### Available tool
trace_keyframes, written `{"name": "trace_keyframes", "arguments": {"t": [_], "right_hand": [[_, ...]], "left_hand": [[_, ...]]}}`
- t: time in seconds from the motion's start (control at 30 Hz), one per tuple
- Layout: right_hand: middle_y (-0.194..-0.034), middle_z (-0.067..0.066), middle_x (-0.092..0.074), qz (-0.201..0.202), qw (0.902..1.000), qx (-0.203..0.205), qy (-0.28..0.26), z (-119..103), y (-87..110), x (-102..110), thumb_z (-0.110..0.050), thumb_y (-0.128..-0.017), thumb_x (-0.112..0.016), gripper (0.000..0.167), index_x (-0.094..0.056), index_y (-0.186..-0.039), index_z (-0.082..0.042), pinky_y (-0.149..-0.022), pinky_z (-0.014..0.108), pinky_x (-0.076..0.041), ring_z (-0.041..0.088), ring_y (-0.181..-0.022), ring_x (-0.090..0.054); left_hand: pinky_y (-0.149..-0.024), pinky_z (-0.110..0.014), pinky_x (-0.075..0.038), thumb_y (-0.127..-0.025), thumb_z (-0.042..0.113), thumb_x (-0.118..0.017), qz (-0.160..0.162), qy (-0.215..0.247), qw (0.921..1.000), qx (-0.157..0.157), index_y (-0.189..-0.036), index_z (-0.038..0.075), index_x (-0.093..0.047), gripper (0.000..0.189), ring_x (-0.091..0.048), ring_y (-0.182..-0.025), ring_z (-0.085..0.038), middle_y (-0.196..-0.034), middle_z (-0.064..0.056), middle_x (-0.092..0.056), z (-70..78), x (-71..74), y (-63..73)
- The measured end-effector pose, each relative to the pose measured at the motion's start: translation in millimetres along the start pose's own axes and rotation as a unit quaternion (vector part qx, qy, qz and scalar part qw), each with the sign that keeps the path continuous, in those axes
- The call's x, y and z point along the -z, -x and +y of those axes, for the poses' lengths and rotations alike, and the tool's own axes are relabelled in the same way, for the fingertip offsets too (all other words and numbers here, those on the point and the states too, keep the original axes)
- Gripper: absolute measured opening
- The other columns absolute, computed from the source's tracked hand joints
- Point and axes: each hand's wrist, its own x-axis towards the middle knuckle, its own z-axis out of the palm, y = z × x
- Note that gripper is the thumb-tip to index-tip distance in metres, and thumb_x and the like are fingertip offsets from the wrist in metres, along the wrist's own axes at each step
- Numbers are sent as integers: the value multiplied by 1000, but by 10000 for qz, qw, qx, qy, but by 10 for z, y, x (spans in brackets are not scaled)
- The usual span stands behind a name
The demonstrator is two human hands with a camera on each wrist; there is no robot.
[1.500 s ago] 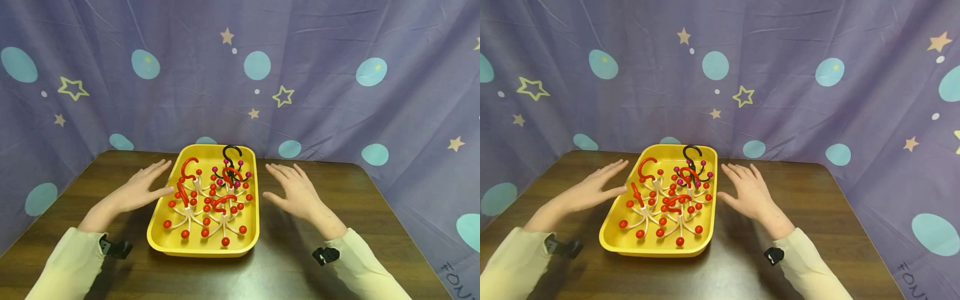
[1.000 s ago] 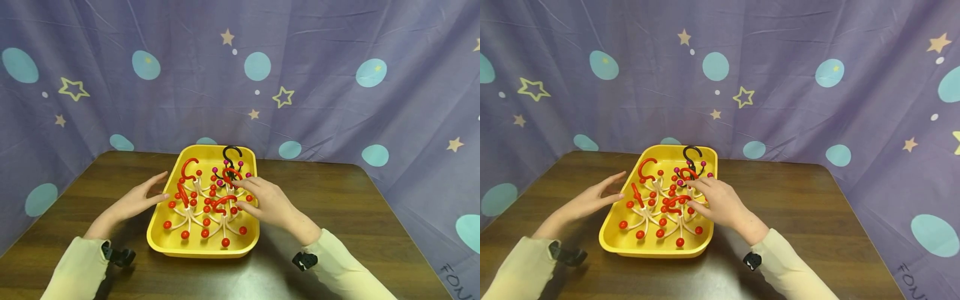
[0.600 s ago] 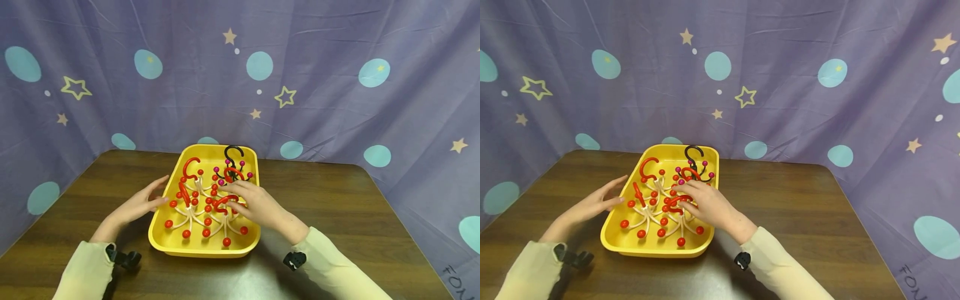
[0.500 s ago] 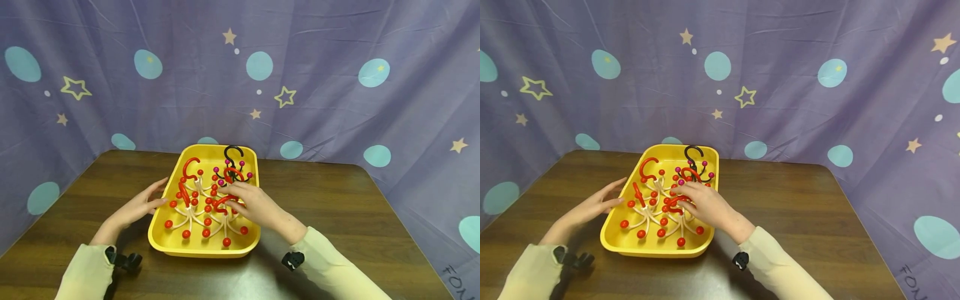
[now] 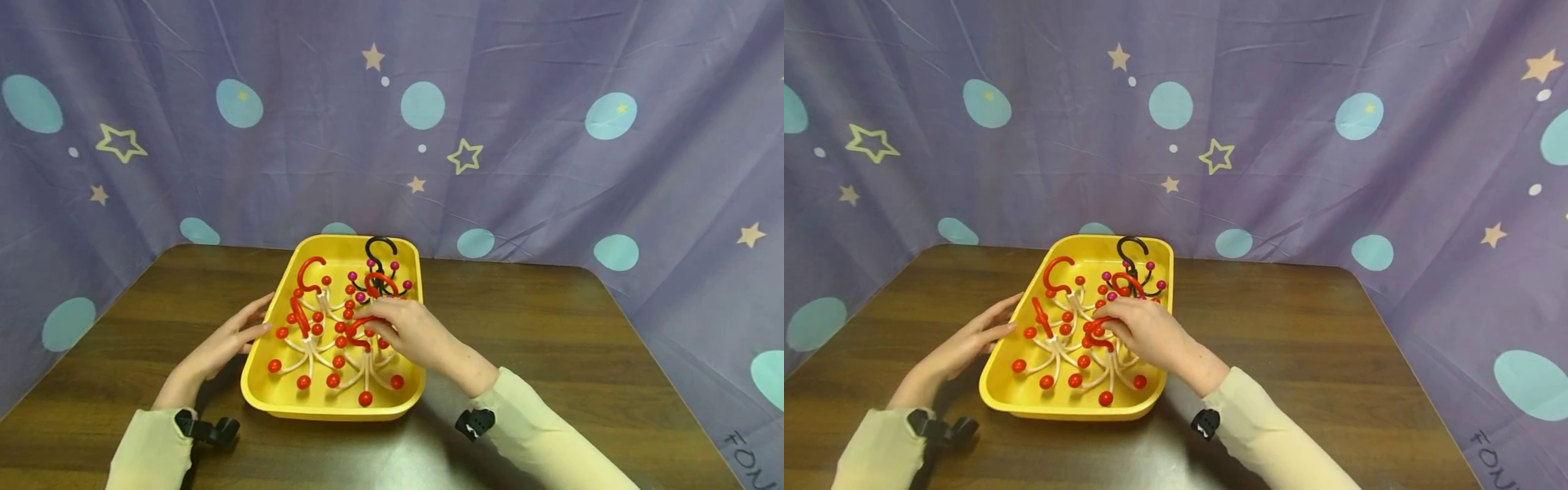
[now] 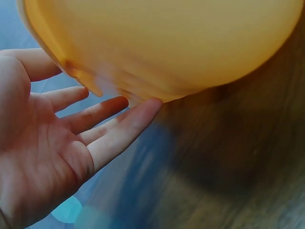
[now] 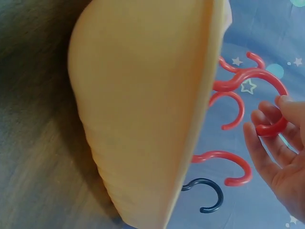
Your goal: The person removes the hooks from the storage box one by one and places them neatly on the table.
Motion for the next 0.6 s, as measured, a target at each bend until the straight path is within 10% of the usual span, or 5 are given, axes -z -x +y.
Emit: {"name": "trace_keyframes", "arguments": {"t": [0.6], "right_hand": [[-89,-4,-65,900,9954,89,-312,-10,-6,441,-7,-87,-60,17,-67,-101,-11,-69,19,-45,4,-76,-53]], "left_hand": [[-82,-46,-47,-96,29,-42,3,157,9999,-53,-148,15,-8,63,-43,-115,-42,-138,-29,-27,-21,-8,16]]}}
